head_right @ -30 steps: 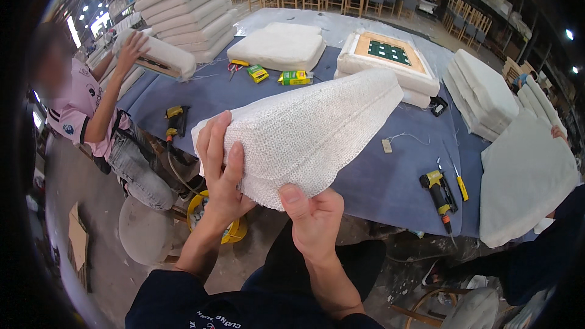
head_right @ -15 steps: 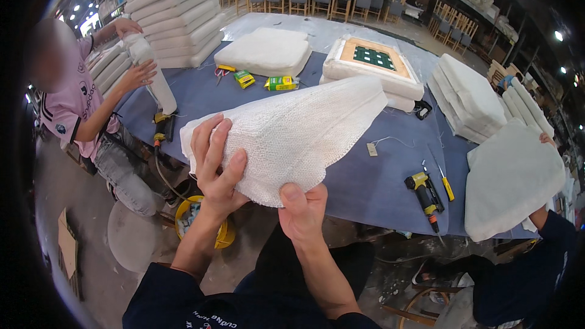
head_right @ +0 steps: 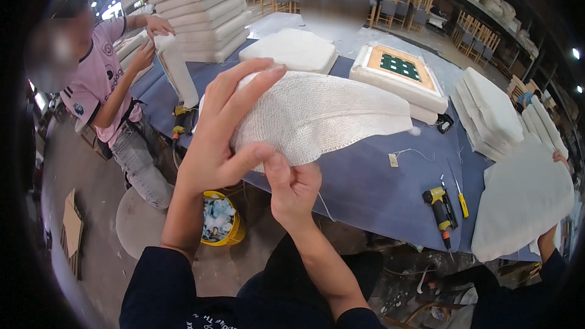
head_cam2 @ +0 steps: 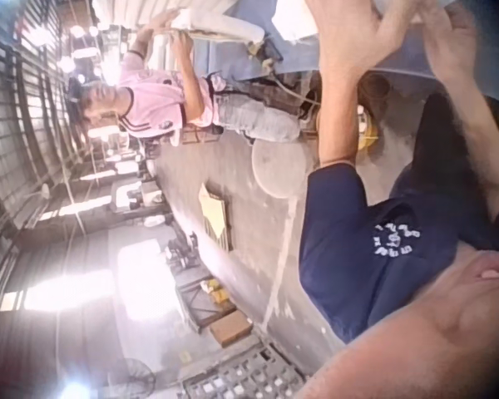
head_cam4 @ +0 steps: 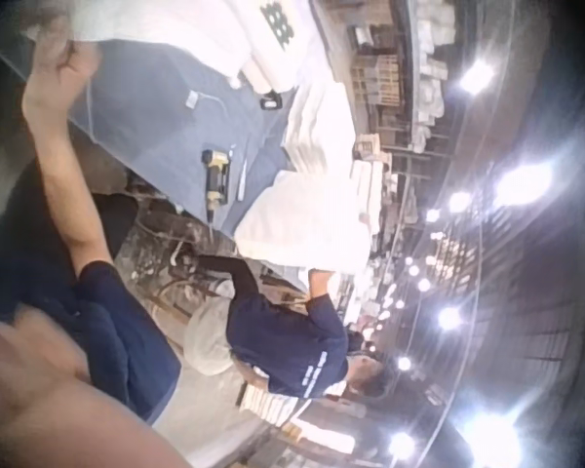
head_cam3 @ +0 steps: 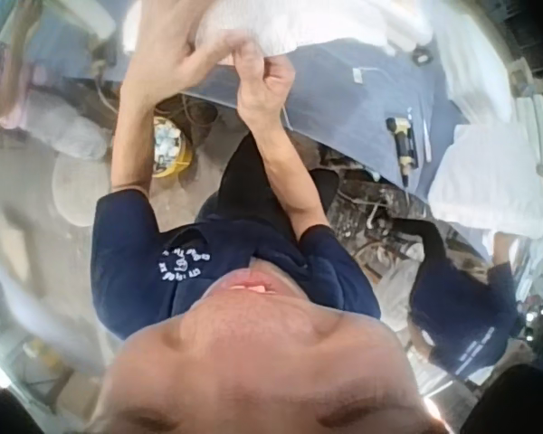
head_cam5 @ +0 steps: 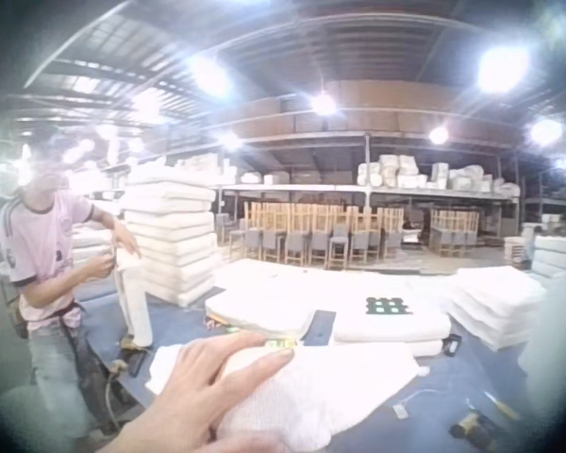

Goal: The person wraps white fabric around rectangular foam cushions and secures the fabric using a staple gun. They repeatedly pick up cushions, align the fabric, and staple the edges to the wooden base. The person also uses a knife to trim excess fabric and staples loose threads.

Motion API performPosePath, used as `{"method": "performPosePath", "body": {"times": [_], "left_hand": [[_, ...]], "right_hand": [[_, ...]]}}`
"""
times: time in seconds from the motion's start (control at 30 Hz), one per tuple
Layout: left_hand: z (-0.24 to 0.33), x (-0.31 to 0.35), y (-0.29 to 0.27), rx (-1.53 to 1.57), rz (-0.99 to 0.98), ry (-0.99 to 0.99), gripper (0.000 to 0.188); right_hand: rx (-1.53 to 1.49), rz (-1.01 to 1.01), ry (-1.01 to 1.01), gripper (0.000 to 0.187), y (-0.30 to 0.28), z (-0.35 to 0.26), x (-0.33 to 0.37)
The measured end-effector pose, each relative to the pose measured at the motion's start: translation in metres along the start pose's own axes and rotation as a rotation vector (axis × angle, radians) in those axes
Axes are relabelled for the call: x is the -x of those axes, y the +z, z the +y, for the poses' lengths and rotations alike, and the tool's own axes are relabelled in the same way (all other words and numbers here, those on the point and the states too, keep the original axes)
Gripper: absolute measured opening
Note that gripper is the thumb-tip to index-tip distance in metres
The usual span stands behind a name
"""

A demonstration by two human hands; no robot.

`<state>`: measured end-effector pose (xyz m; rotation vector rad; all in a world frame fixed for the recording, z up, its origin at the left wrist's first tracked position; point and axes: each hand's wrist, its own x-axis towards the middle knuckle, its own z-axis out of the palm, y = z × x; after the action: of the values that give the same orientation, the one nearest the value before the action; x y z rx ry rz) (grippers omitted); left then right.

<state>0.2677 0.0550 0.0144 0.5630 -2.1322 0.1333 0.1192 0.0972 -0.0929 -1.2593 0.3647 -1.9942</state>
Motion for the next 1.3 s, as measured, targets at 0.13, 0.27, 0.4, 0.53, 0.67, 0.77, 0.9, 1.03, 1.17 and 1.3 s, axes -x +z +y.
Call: {"method": "performPosePath", "body": {"times": [0.13, 0.27, 0.4, 0.53, 0.67, 0.77, 0.9, 1.03, 1.17, 1.3], "left_hand": [[-0.019, -0.012, 0.01, -0.036, 0.06, 0.096, 0.052], [-0.018, -0.047, 0.053, -0.034, 0.033, 0.092, 0.044], [-0.037, -0.062, 0.109, 0.01, 0.004, 0.215, 0.042], [-0.033, -0.055, 0.098, -0.174, -0.169, 0.372, 0.033], [0.031, -0.083, 0.149, -0.066, -0.247, 0.475, 0.032], [0.006, -0.129, 0.175, -0.062, -0.226, 0.41, 0.028], [0.038, -0.159, 0.208, 0.012, -0.216, 0.451, 0.027], [0.033, -0.179, 0.202, -0.089, -0.266, 0.404, 0.027], [0.022, -0.193, 0.203, -0.085, -0.3, 0.419, 0.03], [-0.002, -0.198, 0.215, -0.107, -0.319, 0.392, 0.04]], "right_hand": [[-0.05, 0.029, -0.021, 0.028, 0.018, 0.01, -0.013], [0.144, 0.052, 0.015, 0.03, -0.021, -0.009, -0.03], [0.555, 0.008, 0.022, 0.029, -0.065, -0.033, -0.036], [0.704, -0.137, 0.02, 0.02, -0.097, -0.047, -0.003], [0.828, 0.349, 0.249, 0.02, -0.229, -0.097, 0.059], [1.676, 0.647, 0.208, 0.038, -0.37, -0.108, 0.063], [2.187, 0.655, 0.706, 0.087, -0.524, -0.121, 0.133], [2.302, 0.511, 0.586, 0.082, -0.521, -0.096, 0.113], [2.331, 0.162, 0.576, 0.07, -0.527, -0.088, 0.096], [1.954, 0.208, 0.855, 0.051, -0.522, -0.103, 0.058]]}}
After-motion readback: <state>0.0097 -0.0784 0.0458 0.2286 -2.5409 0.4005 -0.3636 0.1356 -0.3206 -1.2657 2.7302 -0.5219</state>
